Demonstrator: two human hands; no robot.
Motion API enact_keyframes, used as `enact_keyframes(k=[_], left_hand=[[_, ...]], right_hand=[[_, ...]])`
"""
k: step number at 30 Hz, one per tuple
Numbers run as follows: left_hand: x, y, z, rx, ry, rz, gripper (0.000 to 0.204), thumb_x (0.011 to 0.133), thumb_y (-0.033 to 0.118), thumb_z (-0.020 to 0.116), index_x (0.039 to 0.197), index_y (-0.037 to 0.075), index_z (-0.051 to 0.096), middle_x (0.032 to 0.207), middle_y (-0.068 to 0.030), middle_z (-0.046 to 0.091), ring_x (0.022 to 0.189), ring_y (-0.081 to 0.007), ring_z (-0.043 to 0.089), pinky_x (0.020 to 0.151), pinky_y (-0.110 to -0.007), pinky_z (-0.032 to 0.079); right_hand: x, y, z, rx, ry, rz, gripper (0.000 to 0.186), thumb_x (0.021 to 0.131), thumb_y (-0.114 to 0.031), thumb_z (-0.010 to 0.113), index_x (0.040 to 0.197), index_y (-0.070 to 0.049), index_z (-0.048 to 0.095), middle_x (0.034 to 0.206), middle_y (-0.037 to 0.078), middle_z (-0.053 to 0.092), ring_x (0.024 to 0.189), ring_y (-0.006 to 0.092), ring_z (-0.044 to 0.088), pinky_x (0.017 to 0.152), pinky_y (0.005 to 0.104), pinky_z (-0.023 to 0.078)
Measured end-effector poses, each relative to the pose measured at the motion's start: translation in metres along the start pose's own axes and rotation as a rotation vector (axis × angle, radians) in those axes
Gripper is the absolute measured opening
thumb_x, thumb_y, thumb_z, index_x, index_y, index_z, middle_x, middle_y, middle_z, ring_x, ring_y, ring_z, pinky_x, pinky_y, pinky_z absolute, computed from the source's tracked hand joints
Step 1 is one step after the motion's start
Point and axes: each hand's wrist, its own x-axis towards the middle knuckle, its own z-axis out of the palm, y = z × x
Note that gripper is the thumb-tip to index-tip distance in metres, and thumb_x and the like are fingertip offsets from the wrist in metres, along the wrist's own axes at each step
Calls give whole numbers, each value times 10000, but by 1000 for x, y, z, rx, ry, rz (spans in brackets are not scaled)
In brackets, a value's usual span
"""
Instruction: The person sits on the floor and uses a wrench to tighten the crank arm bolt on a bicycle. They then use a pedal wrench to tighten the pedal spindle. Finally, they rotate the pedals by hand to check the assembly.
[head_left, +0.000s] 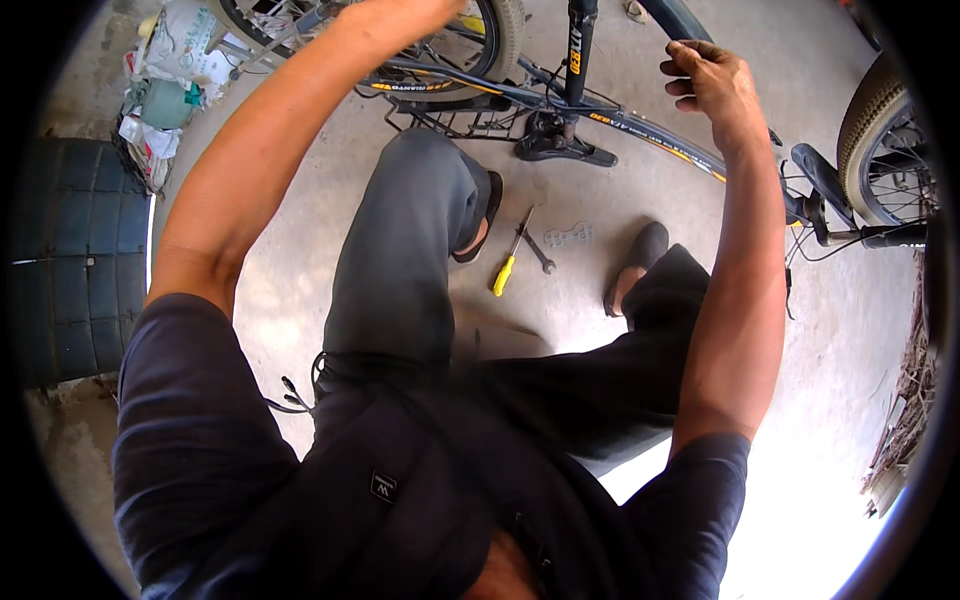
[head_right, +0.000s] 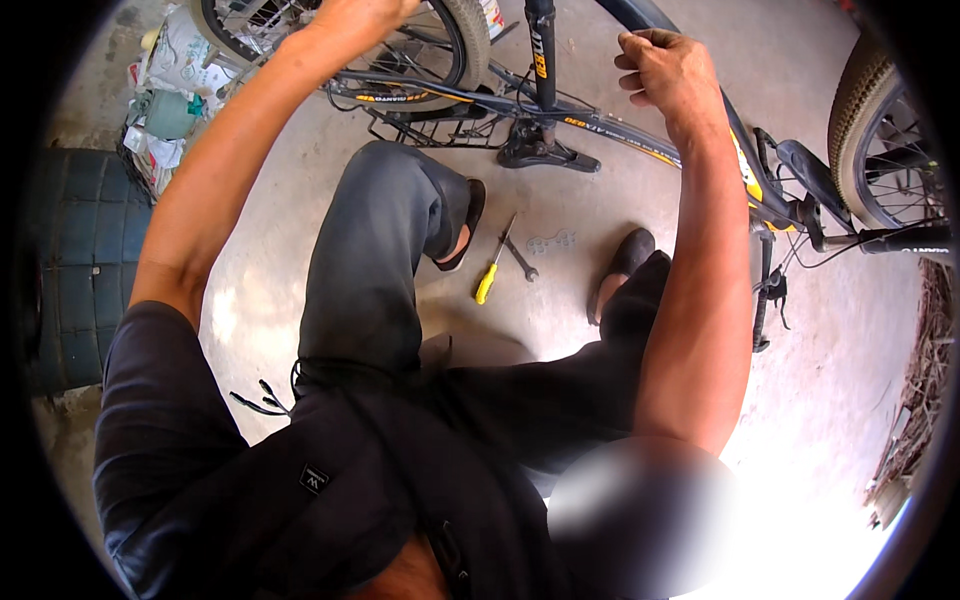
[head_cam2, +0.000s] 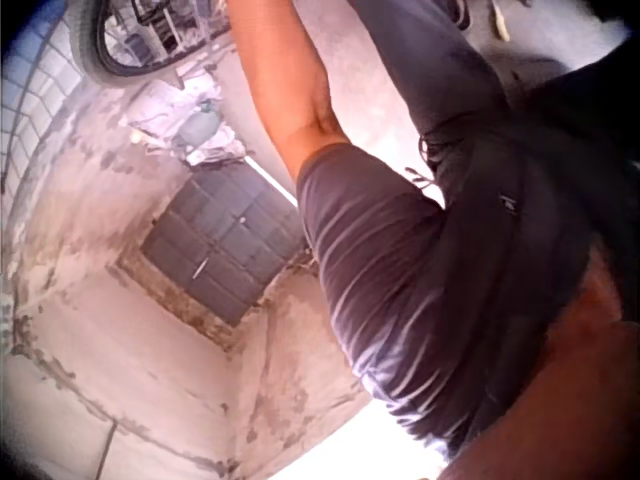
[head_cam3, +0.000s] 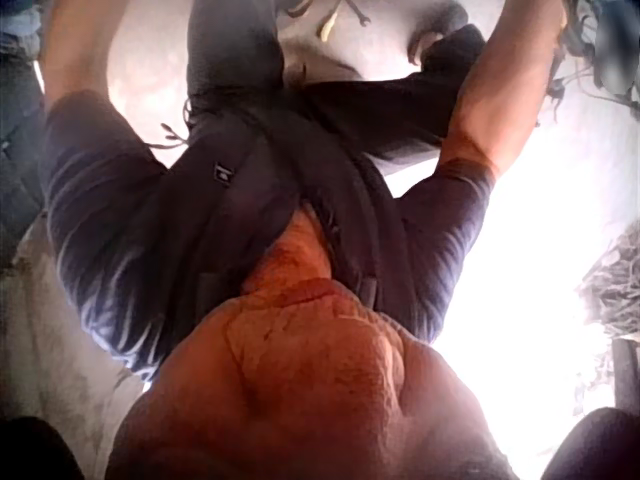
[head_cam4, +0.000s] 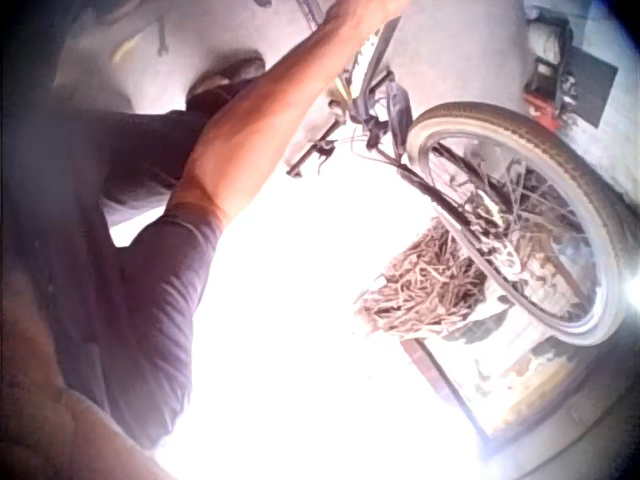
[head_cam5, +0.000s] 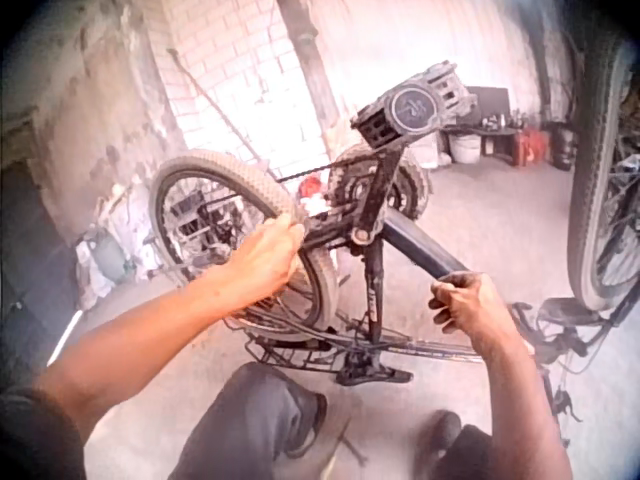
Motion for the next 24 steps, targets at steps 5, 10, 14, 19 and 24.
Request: enact_keyframes(k=[5,10,14,19,24], left_hand=[[-14,18,-18,-150,205,-22,268,768,95,639,978,-30,528,949,-226,514,881,-432,548,745,-494,464],[-16,33,4,-185,57,11,277,773,100,625,999,-33,536,935,-223,517,870,-428,555,740,-493,471],[-46,75,7,-390,6,39,344,771,123,639,1062,-28,536,917,-224,525,852,-422,568,721,-479,483],[-71,91,4,-514,-187,-66,437,780,166,668,1165,7,535,1025,-238,544,920,-410,591,767,-461,498],[-83,94,-4,-458,-131,-76,447,811,201,694,1185,-10,571,1130,-185,587,1011,-374,577,871,-400,467]], right_hand=[[-3,0,10,-63,-71,11,373,906,-318,603,1132,-25,647,940,54,693,748,119,633,666,250,514],[1,8,2,-3,-47,16,313,887,-258,606,1040,12,647,871,77,684,701,143,634,623,277,516],[-13,-1,-6,82,-7,20,269,888,-204,600,960,52,638,782,98,661,591,163,613,534,293,512],[-17,4,-12,60,23,60,274,883,-208,601,967,50,641,788,100,665,589,163,614,535,295,515],[-14,7,-28,63,84,73,273,884,-208,580,976,41,642,797,102,668,589,163,616,537,291,517]])
